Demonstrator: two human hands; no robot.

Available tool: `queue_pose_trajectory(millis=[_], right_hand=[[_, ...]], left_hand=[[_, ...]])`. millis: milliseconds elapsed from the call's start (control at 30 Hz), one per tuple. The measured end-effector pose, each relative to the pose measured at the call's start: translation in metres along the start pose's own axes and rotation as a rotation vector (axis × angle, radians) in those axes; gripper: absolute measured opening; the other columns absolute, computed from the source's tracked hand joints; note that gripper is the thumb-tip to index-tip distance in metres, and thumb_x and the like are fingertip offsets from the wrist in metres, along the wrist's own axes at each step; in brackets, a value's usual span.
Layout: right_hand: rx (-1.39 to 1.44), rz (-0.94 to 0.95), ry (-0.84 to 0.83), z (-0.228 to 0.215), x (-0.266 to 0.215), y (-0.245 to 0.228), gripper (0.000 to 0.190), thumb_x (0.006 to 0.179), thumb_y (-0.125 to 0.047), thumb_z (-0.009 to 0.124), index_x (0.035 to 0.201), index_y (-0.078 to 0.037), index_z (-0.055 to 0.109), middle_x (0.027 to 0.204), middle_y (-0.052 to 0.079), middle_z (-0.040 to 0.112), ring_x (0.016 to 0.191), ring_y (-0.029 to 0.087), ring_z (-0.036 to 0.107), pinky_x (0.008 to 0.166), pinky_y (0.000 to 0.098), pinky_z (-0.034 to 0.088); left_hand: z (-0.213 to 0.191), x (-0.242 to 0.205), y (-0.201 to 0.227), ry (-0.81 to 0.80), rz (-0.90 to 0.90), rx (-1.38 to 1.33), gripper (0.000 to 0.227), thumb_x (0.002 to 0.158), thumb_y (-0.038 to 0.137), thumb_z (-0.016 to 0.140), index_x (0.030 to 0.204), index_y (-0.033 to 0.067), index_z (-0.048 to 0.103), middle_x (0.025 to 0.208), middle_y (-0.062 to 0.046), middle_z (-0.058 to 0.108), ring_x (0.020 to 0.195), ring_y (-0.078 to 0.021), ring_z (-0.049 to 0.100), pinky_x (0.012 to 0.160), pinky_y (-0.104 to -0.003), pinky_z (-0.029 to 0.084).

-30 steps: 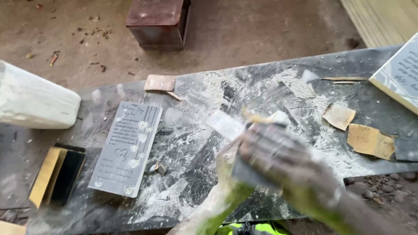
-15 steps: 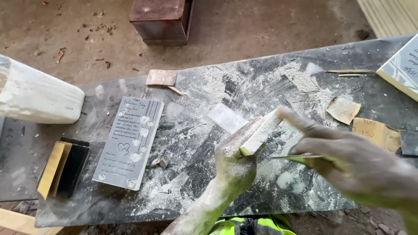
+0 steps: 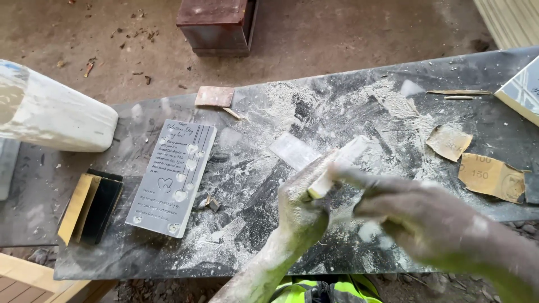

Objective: Sanding the edges and surfaces of a stone plaque using sandpaper and a sanding block

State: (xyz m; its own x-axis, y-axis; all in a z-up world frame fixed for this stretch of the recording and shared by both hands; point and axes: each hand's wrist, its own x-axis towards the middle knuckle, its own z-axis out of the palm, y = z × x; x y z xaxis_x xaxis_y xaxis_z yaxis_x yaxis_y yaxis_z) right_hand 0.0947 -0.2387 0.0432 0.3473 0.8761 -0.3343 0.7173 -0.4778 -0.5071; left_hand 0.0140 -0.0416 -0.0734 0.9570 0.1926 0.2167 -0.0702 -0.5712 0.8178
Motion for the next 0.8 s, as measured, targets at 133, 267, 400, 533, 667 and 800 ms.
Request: queue_pose_trajectory(millis=[133, 267, 400, 533, 667, 800], right_hand=[[0.176, 0.394, 0.188, -0.01, -0.01, 0.035, 0.043, 0.087, -0.013, 0.06, 0.125, -0.027, 0.076, 0.172, -0.012, 0.032, 0.134, 0.016, 0.061, 0.094, 0.0383, 0.066], [1.007, 0.351, 0.321, -0.005, -0.022, 0.032, 0.043, 0.078, -0.007, 0.066, 0.118, -0.006, 0.08, 0.186, -0.014, 0.018, 0.144, 0.033, 0.062, 0.103, 0.0654, 0.061], [0.934, 0.456, 0.254, 0.001, -0.002, 0.023, 0.049, 0.079, -0.025, 0.067, 0.119, 0.0, 0.08, 0.178, -0.007, 0.031, 0.112, 0.039, 0.079, 0.088, 0.0495, 0.073], [0.97, 0.367, 0.471, -0.008, -0.003, 0.025, 0.039, 0.087, -0.011, 0.061, 0.113, 0.01, 0.081, 0.144, 0.001, 0.063, 0.084, 0.028, 0.07, 0.064, 0.0391, 0.064], [0.563, 0.349, 0.45, -0.015, 0.001, 0.024, 0.036, 0.097, -0.017, 0.053, 0.113, -0.003, 0.082, 0.144, -0.007, 0.062, 0.071, 0.016, 0.066, 0.057, 0.0273, 0.06], [0.352, 0.239, 0.412, -0.003, 0.015, 0.018, 0.037, 0.1, -0.026, 0.053, 0.09, -0.003, 0.081, 0.141, -0.005, 0.063, 0.058, 0.011, 0.062, 0.051, 0.0245, 0.061]], left_hand=[[-0.021, 0.006, 0.03, 0.228, 0.135, -0.401, 0.036, 0.091, 0.004, 0.072, 0.126, -0.0029, 0.065, 0.126, -0.021, 0.071, 0.113, -0.0322, 0.076, 0.096, -0.037, 0.067], [-0.025, 0.009, 0.026, 0.241, 0.15, -0.512, 0.038, 0.091, 0.013, 0.075, 0.126, 0.0, 0.066, 0.125, -0.018, 0.073, 0.112, -0.0333, 0.079, 0.092, -0.036, 0.07], [-0.033, 0.023, 0.04, 0.11, 0.157, -0.636, 0.053, 0.097, 0.024, 0.066, 0.14, -0.0034, 0.054, 0.131, -0.025, 0.069, 0.092, -0.0295, 0.08, 0.067, -0.031, 0.071], [-0.04, 0.03, 0.035, -0.054, 0.067, -1.23, 0.067, 0.083, 0.015, 0.082, 0.141, -0.004, 0.054, 0.155, -0.026, 0.048, 0.139, -0.0393, 0.054, 0.113, -0.054, 0.053], [-0.071, 0.016, 0.031, -0.173, -0.42, -0.346, 0.066, 0.07, 0.056, 0.075, 0.122, 0.0153, 0.07, 0.118, -0.007, 0.08, 0.107, -0.0171, 0.077, 0.091, -0.038, 0.066], [-0.085, 0.022, 0.058, -0.261, -0.299, -0.382, 0.05, 0.079, 0.013, 0.078, 0.128, 0.0118, 0.069, 0.128, -0.009, 0.071, 0.106, -0.0157, 0.07, 0.088, -0.028, 0.066]])
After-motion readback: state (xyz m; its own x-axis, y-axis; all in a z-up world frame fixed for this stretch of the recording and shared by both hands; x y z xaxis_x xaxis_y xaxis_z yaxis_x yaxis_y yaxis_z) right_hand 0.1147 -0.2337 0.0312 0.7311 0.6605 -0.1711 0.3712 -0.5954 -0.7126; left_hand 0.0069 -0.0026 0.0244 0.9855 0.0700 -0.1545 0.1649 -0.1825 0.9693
